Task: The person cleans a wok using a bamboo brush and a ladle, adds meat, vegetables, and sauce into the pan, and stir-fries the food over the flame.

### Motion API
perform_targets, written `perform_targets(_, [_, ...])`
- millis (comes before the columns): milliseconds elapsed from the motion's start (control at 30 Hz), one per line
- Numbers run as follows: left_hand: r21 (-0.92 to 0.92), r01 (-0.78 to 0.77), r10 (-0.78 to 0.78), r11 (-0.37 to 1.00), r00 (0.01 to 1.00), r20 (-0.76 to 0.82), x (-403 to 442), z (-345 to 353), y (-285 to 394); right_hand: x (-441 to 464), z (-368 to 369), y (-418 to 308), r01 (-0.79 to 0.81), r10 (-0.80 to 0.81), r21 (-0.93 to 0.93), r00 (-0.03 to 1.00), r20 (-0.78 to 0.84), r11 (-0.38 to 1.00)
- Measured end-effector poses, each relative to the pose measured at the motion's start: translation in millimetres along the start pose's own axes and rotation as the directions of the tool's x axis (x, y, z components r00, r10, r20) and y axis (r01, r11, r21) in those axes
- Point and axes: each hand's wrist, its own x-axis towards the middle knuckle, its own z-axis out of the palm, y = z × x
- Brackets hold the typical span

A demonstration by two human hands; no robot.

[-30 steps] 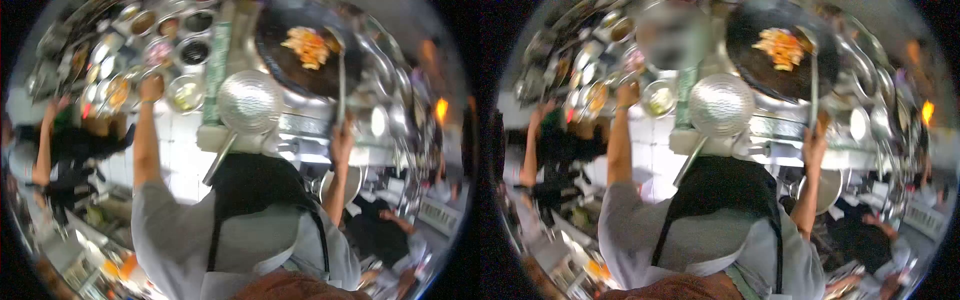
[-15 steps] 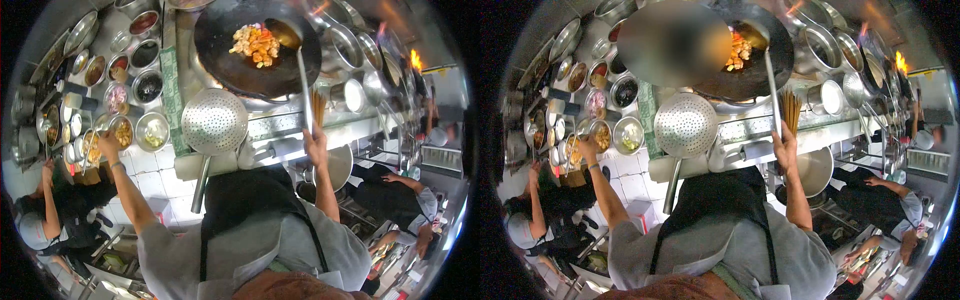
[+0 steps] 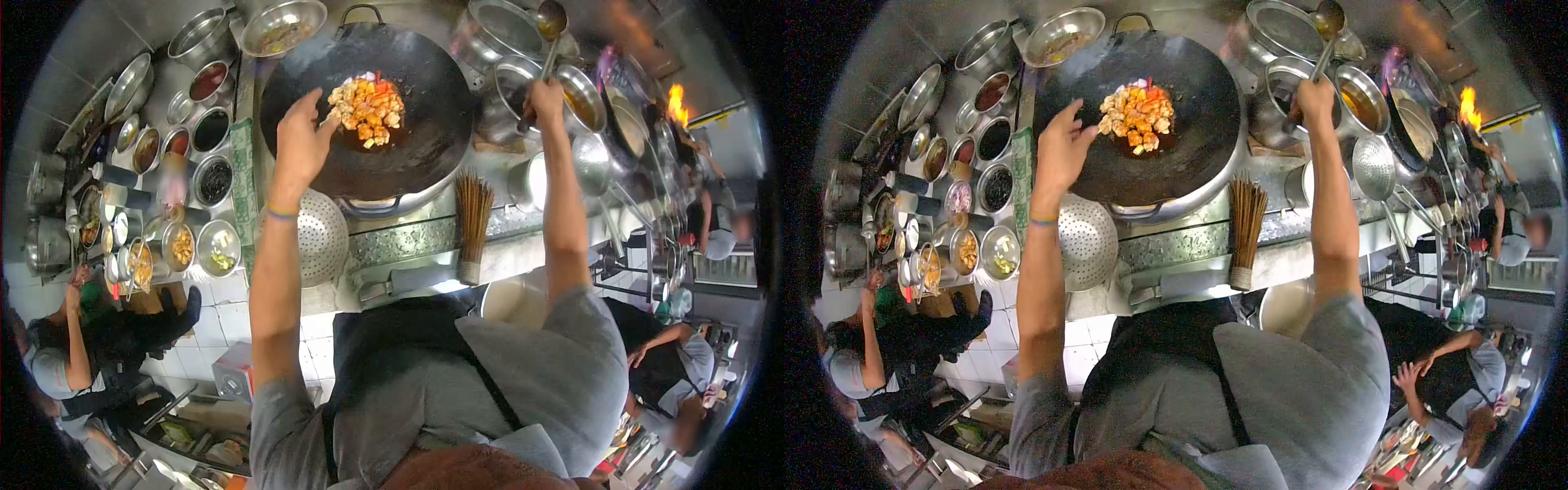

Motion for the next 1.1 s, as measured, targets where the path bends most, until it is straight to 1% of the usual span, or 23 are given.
perform_targets(33, [-0.003,0.006,-0.006,1.0,1.0,-0.009,-13.8,-1.5,7.2,37.0,2.9,8.8,-0.065,0.065,0.029,0.998,-0.002,0.997])
perform_targets(100, [-0.01,0.026,-0.026,1.0,0.999,-0.03,-40.0,-7.9,15.8,106.7,4.8,11.2,-0.161,0.168,-0.074,0.98,0.104,0.984])
perform_targets(133, [-0.034,0.067,-0.068,0.997,0.997,-0.025,-52.0,-14.0,21.8,139.1,1.6,4.5,-0.342,0.275,0.387,0.936,0.22,0.856])
perform_targets(167, [-0.056,0.107,-0.109,0.993,0.994,-0.023,-62.1,-22.4,28.4,186.7,-4.7,4.6,-0.497,0.27,0.683,0.867,0.419,0.535])
perform_targets(200, [-0.078,0.147,-0.148,0.986,0.989,-0.018,-71.1,-31.1,34.2,233.9,-11.0,4.6,-0.637,0.254,0.765,0.759,0.599,0.1])
perform_targets(233, [-0.092,0.16,-0.163,0.983,0.986,-0.03,-78.2,-39.2,39.1,229.3,-8.4,-19.9,-0.677,0.246,0.734,0.722,0.647,0.057])
perform_targets(300, [-0.122,0.184,-0.192,0.975,0.98,-0.049,-93.5,-54.3,44.5,172.8,-4.4,-60.9,-0.614,0.263,0.684,0.788,0.556,0.393])
perform_targets(367, [-0.11,0.289,-0.293,0.951,0.956,-0.015,-114.4,-69.4,40.4,133.2,0.9,-100.6,-0.558,0.253,0.628,0.822,0.511,0.543])
perform_targets(400, [-0.106,0.338,-0.34,0.935,0.94,0.003,-126.2,-77.6,36.5,165.6,-10.4,-83.7,-0.226,0.177,-0.007,0.742,0.647,0.974])
perform_targets(467, [-0.077,0.419,-0.419,0.905,0.908,0.012,-157.3,-93.1,22.0,188.8,6.0,-39.9,-0.029,0.074,-0.118,0.916,0.394,0.993])
perform_targets(533, [-0.071,0.512,-0.514,0.856,0.858,-0.011,-189.1,-105.1,11.7,187.8,17.1,-18.2,0.081,-0.052,-0.197,0.987,0.15,0.977])
perform_targets(633, [-0.11,0.613,-0.622,0.782,0.779,-0.078,-229.5,-119.7,5.5,205.1,26.5,6.7,0.005,0.006,-0.196,0.998,0.057,0.981])
perform_targets(667, [-0.126,0.613,-0.624,0.78,0.775,-0.095,-240.0,-123.8,5.2,196.9,18.2,-1.5,-0.131,0.125,0.037,0.984,0.128,0.991])
perform_targets(700, [-0.141,0.612,-0.626,0.779,0.772,-0.112,-248.0,-126.1,6.7,208.7,15.8,-2.5,-0.338,0.3,0.354,0.941,0.158,0.872])
perform_targets(733, [-0.148,0.655,-0.67,0.741,0.736,-0.095,-250.6,-130.3,14.5,224.0,11.0,-9.1,-0.49,0.442,0.618,0.863,0.244,0.615])
perform_targets(833, [-0.196,0.612,-0.639,0.767,0.758,-0.134,-249.6,-134.6,32.6,236.9,-0.9,-35.6,-0.572,0.458,0.817,0.747,0.482,0.074])
perform_targets(900, [-0.199,0.594,-0.623,0.779,0.767,-0.15,-248.0,-134.4,35.6,231.6,0.0,-44.7,-0.511,0.409,0.859,0.776,0.48,-0.038])
perform_targets(933, [-0.2,0.584,-0.614,0.787,0.774,-0.154,-246.2,-133.7,36.6,238.5,-1.2,-43.0,-0.697,0.38,0.717,0.662,0.645,-0.003])
perform_targets(967, [-0.184,0.587,-0.613,0.788,0.777,-0.143,-245.3,-132.0,38.0,236.6,-5.1,-35.9,-0.677,0.342,0.628,0.736,0.585,0.383])
perform_targets(1000, [-0.167,0.591,-0.612,0.789,0.78,-0.132,-245.2,-130.6,39.6,232.6,-5.4,-27.7,-0.547,0.272,0.444,0.794,0.543,0.709])
perform_targets(1033, [-0.15,0.596,-0.613,0.789,0.781,-0.121,-245.7,-129.7,41.2,220.3,-4.8,-28.5,-0.329,0.184,0.194,0.829,0.528,0.924])
perform_targets(1067, [-0.149,0.602,-0.618,0.784,0.777,-0.115,-247.1,-128.4,43.6,205.4,-17.3,-28.5,0.023,0.058,-0.175,0.894,0.445,0.984])
perform_targets(1100, [-0.151,0.608,-0.624,0.78,0.774,-0.109,-249.4,-126.2,46.3,195.9,-17.1,-25.1,0.154,-0.03,-0.344,0.94,0.341,0.926])
